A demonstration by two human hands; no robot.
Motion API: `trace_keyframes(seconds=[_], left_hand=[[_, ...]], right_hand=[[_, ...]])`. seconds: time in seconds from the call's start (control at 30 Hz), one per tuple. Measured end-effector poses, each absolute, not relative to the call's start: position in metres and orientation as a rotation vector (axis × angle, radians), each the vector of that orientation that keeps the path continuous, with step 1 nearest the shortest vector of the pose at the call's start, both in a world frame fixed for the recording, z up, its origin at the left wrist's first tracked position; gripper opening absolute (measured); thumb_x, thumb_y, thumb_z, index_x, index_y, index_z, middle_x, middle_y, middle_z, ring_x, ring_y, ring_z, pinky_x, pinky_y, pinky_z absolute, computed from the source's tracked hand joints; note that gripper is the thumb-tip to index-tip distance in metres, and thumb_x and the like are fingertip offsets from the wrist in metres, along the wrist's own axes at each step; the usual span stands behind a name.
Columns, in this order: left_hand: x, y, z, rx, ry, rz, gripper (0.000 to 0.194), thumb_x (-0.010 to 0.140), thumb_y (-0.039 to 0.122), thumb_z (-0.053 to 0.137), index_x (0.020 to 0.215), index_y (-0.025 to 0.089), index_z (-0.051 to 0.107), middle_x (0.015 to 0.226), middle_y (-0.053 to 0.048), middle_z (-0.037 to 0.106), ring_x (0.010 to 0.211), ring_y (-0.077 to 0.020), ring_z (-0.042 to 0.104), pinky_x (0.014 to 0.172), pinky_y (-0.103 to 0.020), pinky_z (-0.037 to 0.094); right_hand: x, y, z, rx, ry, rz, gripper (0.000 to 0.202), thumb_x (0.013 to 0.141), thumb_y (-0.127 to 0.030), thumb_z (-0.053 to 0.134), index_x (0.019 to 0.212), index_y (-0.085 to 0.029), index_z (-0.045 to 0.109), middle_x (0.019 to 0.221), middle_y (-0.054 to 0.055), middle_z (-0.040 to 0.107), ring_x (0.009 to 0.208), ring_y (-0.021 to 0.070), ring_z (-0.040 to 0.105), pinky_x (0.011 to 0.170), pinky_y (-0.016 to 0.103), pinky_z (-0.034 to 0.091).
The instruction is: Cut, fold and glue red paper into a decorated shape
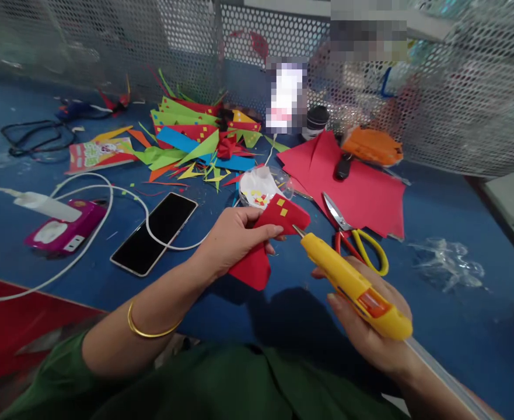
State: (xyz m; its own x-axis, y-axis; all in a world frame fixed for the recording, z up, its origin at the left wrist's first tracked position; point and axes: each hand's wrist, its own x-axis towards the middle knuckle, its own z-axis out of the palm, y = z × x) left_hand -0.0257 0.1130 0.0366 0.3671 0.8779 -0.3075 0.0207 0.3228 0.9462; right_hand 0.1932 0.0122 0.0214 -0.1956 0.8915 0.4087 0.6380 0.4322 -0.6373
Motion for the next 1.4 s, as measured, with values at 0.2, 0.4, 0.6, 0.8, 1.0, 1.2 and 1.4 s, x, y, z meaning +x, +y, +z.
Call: trace_keyframes(seconds=[0.2,0.4,0.6,0.8,1.0,1.2,1.4], left_hand=[[-0.0249,0.1121,0.0337,1.140,1.028,0.708,0.014,0.081,0.028,0.076,0.085,0.015,0.076,0.082,-0.003,0.077,0.058,-0.0076,0.065,0.055,-0.017,0.049],[-0.0246,0.1110,0.0350,1.146,1.023,0.717,0.012,0.083,0.024,0.074,0.088,0.013,0.076,0.083,-0.004,0.078,0.058,-0.0075,0.065,0.056,-0.017,0.050],[-0.0242,0.1101,0.0359,1.150,1.028,0.717,0.012,0.083,0.025,0.074,0.088,0.014,0.076,0.082,-0.003,0.078,0.057,-0.0073,0.066,0.056,-0.016,0.050],[-0.0248,0.1103,0.0370,1.205,1.059,0.700,0.010,0.083,0.025,0.073,0.085,0.016,0.077,0.079,-0.002,0.078,0.058,-0.0075,0.066,0.052,-0.015,0.047],[-0.0252,0.1100,0.0371,1.246,1.087,0.698,0.012,0.083,0.028,0.073,0.085,0.017,0.078,0.077,-0.002,0.078,0.058,-0.0083,0.066,0.053,-0.015,0.048],[-0.0243,0.1098,0.0382,1.235,1.074,0.708,0.010,0.082,0.026,0.073,0.082,0.018,0.077,0.077,-0.001,0.078,0.058,-0.0076,0.067,0.053,-0.015,0.048],[-0.0241,0.1094,0.0388,1.233,1.086,0.703,0.011,0.082,0.027,0.073,0.084,0.017,0.077,0.078,-0.002,0.078,0.059,-0.0088,0.067,0.054,-0.016,0.048]], right_hand=[[0.1889,0.0135,0.0266,-1.315,-2.005,0.298,0.014,0.097,-0.035,0.053,0.101,-0.023,0.059,0.089,0.003,0.071,0.072,0.0147,0.070,0.059,0.024,0.054],[0.1855,0.0177,0.0267,-1.326,-2.048,0.276,0.013,0.098,-0.034,0.052,0.095,-0.023,0.056,0.082,0.002,0.069,0.068,0.0133,0.069,0.057,0.023,0.053],[0.1859,0.0178,0.0266,-1.343,-2.045,0.268,0.014,0.098,-0.036,0.051,0.094,-0.023,0.057,0.083,0.002,0.070,0.069,0.0135,0.069,0.056,0.023,0.053],[0.1865,0.0165,0.0268,-1.343,-2.045,0.239,0.014,0.098,-0.035,0.052,0.092,-0.023,0.056,0.080,0.002,0.070,0.064,0.0129,0.067,0.052,0.024,0.050],[0.1865,0.0172,0.0252,-1.355,-2.048,0.200,0.016,0.098,-0.036,0.051,0.088,-0.023,0.056,0.075,0.000,0.068,0.057,0.0124,0.063,0.049,0.024,0.046],[0.1871,0.0164,0.0246,-1.350,-2.049,0.196,0.019,0.099,-0.036,0.050,0.086,-0.024,0.053,0.073,0.000,0.064,0.054,0.0118,0.060,0.048,0.025,0.046],[0.1861,0.0166,0.0269,-1.364,-2.029,0.209,0.017,0.097,-0.035,0.053,0.084,-0.024,0.053,0.071,0.000,0.064,0.056,0.0131,0.062,0.046,0.026,0.045]])
